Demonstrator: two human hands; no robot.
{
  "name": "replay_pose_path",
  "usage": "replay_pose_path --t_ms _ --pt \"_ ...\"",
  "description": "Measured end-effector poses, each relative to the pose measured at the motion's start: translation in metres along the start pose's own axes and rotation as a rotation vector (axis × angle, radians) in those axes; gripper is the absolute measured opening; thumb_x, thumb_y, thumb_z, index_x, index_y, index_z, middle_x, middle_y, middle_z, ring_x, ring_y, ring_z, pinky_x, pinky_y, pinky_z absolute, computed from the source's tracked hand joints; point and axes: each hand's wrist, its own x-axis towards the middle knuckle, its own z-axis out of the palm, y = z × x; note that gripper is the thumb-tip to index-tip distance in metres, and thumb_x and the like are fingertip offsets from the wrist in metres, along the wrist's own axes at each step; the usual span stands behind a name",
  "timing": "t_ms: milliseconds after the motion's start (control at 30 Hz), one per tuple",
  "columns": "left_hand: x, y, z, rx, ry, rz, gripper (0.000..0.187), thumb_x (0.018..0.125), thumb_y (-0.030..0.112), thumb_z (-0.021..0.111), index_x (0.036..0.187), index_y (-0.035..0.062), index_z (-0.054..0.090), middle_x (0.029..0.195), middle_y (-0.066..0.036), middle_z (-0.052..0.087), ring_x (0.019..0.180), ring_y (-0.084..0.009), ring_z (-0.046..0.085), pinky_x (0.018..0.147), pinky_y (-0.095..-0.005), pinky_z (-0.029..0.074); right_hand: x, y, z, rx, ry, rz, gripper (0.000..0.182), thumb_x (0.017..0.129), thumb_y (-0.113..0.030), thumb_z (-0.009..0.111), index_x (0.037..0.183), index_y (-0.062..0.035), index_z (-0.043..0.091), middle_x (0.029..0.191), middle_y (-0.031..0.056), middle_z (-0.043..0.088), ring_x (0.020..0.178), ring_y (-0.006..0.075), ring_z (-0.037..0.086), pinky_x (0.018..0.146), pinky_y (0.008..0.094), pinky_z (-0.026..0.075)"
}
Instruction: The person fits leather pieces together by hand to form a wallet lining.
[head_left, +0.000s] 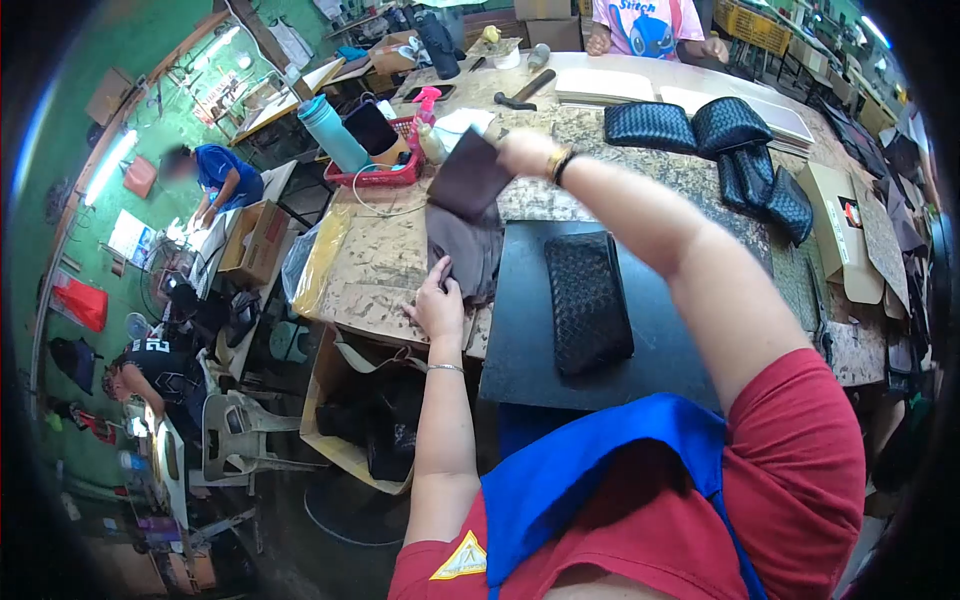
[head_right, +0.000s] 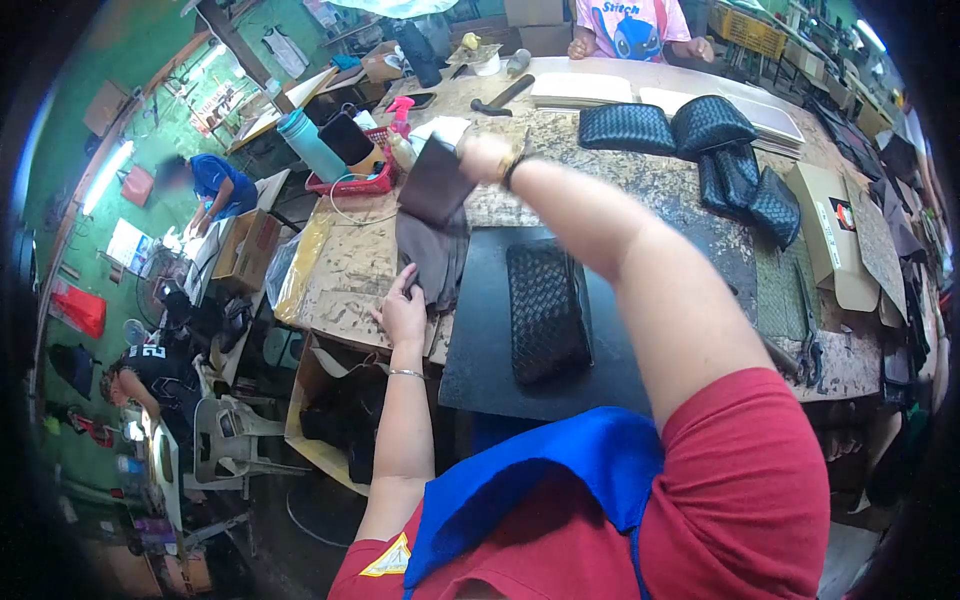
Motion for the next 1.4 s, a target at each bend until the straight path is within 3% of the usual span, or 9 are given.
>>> replay_pose_path --t_ms 267,400,467,533,600,800,1000,1167,1400 --pt "-0.001 0.003 0.002 0.017 0.072 -0.069 0.046 0.088 0.023 0.058 0.134 0.0262 0.056 0.119 -0.012 0.069 0.114 -0.0303 0.063 0.117 -0.0611 0.011 -0.017 0.128 -0.181 -0.099 0.394 0.247 0.027 0.086 -0.026 0.063 0.101 -0.0045 0.068 0.101 0.0207 0.070 0.099 0.0377 0.067 0.089 0.0452 0.052" --pt "-0.004 0.014 -0.007 0.057 -0.013 -0.117 0.052 0.089 0.024 0.061 0.139 0.0188 0.050 0.122 -0.018 0.066 0.115 -0.0340 0.061 0.117 -0.0580 0.017 -0.038 0.182 -0.214 -0.126 0.805 0.152 0.023 0.087 -0.025 0.069 0.093 -0.0022 0.067 0.081 0.0168 0.069 0.075 0.0296 0.069 0.070 0.0396 0.053" --pt "0.000 -0.004 0.008 -0.073 0.293 0.060 0.060 0.089 0.026 0.064 0.143 0.0097 0.042 0.127 -0.022 0.061 0.119 -0.0368 0.057 0.116 -0.0542 0.023 -0.032 0.235 -0.216 -0.080 0.733 -0.023 0.026 0.088 -0.025 0.070 0.101 -0.0025 0.066 0.079 0.0143 0.068 0.068 0.0232 0.067 0.062 0.0354 0.053" --pt "0.012 -0.023 0.024 -0.074 0.548 0.136 0.075 0.089 0.030 0.069 0.145 -0.0038 0.031 0.139 -0.025 0.049 0.128 -0.0398 0.048 0.113 -0.0460 0.031 -0.089 0.126 -0.247 0.315 0.385 0.122 0.033 0.087 -0.022 0.070 0.111 -0.0006 0.062 0.096 0.0171 0.068 0.092 0.0272 0.068 0.080 0.0363 0.055" --pt "0.005 0.006 0.005 -0.172 0.723 0.389 0.068 0.089 0.030 0.070 0.141 -0.0013 0.040 0.132 -0.022 0.055 0.123 -0.0388 0.052 0.110 -0.0445 0.035 -0.110 0.097 -0.229 0.597 0.331 -0.020 0.043 0.092 -0.019 0.068 0.128 -0.0028 0.052 0.097 0.0118 0.068 0.073 0.0150 0.067 0.060 0.0268 0.056" --pt "-0.095 0.198 -0.052 -0.448 0.168 0.838 0.065 0.082 0.038 0.078 0.129 -0.0007 0.053 0.116 -0.017 0.065 0.105 -0.0335 0.065 0.092 -0.0404 0.051 -0.203 -0.018 -0.171 1.324 0.174 0.048 0.053 0.095 -0.020 0.067 0.139 -0.0063 0.041 0.091 0.0029 0.067 0.066 0.0067 0.064 0.055 0.0206 0.055" --pt "-0.126 0.210 -0.043 -0.820 -0.207 0.611 0.065 0.083 0.036 0.079 0.129 -0.0020 0.055 0.099 -0.013 0.071 0.089 -0.0216 0.072 0.077 -0.0308 0.057 -0.235 -0.036 -0.131 1.531 0.446 0.093 0.046 0.096 -0.013 0.064 0.136 -0.0057 0.041 0.094 0.0039 0.065 0.079 0.0075 0.064 0.061 0.0236 0.058" --pt "-0.132 0.212 -0.030 -0.798 -0.164 0.406 0.022 0.094 0.007 0.064 0.113 -0.0053 0.067 0.089 -0.007 0.073 0.080 -0.0083 0.068 0.072 -0.0230 0.054 -0.244 -0.036 -0.123 1.628 0.390 0.057 0.044 0.097 -0.013 0.063 0.134 -0.0048 0.041 0.099 0.0062 0.065 0.086 0.0103 0.065 0.070 0.0264 0.059" --pt "-0.115 0.200 -0.013 -0.964 -0.246 0.306 0.016 0.097 0.010 0.063 0.103 -0.0046 0.068 0.086 -0.001 0.069 0.076 -0.0028 0.061 0.068 -0.0182 0.050 -0.259 -0.034 -0.104 1.495 0.382 -0.081 0.059 0.089 -0.013 0.074 0.136 -0.0074 0.039 0.112 0.0094 0.063 0.101 0.0157 0.064 0.090 0.0304 0.053"
